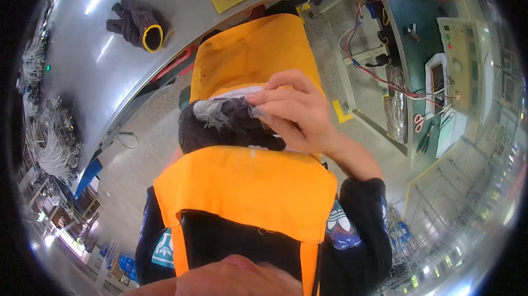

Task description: Manually assembling small mechanical components by applying sealant and wrapping them with protective tape at a production station.

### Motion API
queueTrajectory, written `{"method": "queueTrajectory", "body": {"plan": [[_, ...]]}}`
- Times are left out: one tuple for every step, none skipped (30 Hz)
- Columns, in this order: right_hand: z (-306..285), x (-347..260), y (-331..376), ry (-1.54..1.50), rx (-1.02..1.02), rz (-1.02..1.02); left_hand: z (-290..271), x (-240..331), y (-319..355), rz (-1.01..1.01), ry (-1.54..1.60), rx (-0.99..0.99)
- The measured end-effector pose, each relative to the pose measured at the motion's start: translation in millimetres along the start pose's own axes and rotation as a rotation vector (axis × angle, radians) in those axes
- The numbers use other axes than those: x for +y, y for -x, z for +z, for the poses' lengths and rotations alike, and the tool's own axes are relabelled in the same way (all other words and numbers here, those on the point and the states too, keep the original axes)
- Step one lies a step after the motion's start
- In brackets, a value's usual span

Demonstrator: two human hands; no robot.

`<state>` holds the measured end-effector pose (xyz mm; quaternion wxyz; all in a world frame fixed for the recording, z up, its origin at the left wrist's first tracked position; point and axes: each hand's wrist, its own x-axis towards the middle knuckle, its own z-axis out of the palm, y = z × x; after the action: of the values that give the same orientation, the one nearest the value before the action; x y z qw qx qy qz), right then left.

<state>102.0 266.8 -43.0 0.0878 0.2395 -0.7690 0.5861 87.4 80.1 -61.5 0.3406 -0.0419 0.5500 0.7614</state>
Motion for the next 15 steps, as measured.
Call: {"method": "queueTrajectory", "body": {"plan": [[-3.8,-1.9,-2.9,0.062,-0.07,-0.072,2.2,1.0,0.7,-0.033,0.089,-0.003],[-7.7,-3.0,-5.6,0.129,-0.135,-0.141,4.4,1.4,-0.3,-0.068,0.177,-0.013],[-11.3,-3.7,-9.0,0.13,-0.137,-0.143,6.3,2.2,-1.0,-0.103,0.263,-0.022],[-14.8,-4.4,-13.4,0.24,-0.199,-0.198,7.8,3.4,-1.2,-0.139,0.35,-0.032],[-17.3,-4.7,-17.7,0.35,-0.259,-0.252,8.5,4.9,-1.0,-0.174,0.435,-0.043],[-19.4,-3.1,-21.8,0.346,-0.26,-0.257,7.7,7.0,1.8,-0.208,0.519,-0.049],[-21.3,-1.1,-25.8,0.409,-0.303,-0.335,9.4,8.7,-0.9,-0.243,0.603,-0.056],[-22.1,-0.4,-28.8,0.473,-0.346,-0.412,14.0,9.3,-0.6,-0.278,0.688,-0.064],[-22.6,-0.6,-30.9,0.471,-0.345,-0.415,15.3,10.6,6.6,-0.313,0.772,-0.073],[-22.8,-0.9,-32.7,0.5,-0.398,-0.388,16.0,12.7,3.9,-0.349,0.855,-0.082],[-22.4,-1.2,-34.5,0.53,-0.451,-0.362,16.7,15.5,3.8,-0.383,0.938,-0.092],[-20.8,-0.8,-33.5,0.53,-0.448,-0.367,17.2,18.3,3.9,-0.417,1.02,-0.103],[-17.9,0.2,-29.7,0.606,-0.443,-0.376,15.0,15.2,2.6,-0.413,1.015,-0.102],[-14.8,0.1,-26.0,0.686,-0.435,-0.381,11.4,9.3,0.6,-0.393,0.933,-0.1],[-11.3,-0.5,-21.4,0.689,-0.43,-0.383,9.4,7.5,-0.5,-0.374,0.85,-0.099]]}}
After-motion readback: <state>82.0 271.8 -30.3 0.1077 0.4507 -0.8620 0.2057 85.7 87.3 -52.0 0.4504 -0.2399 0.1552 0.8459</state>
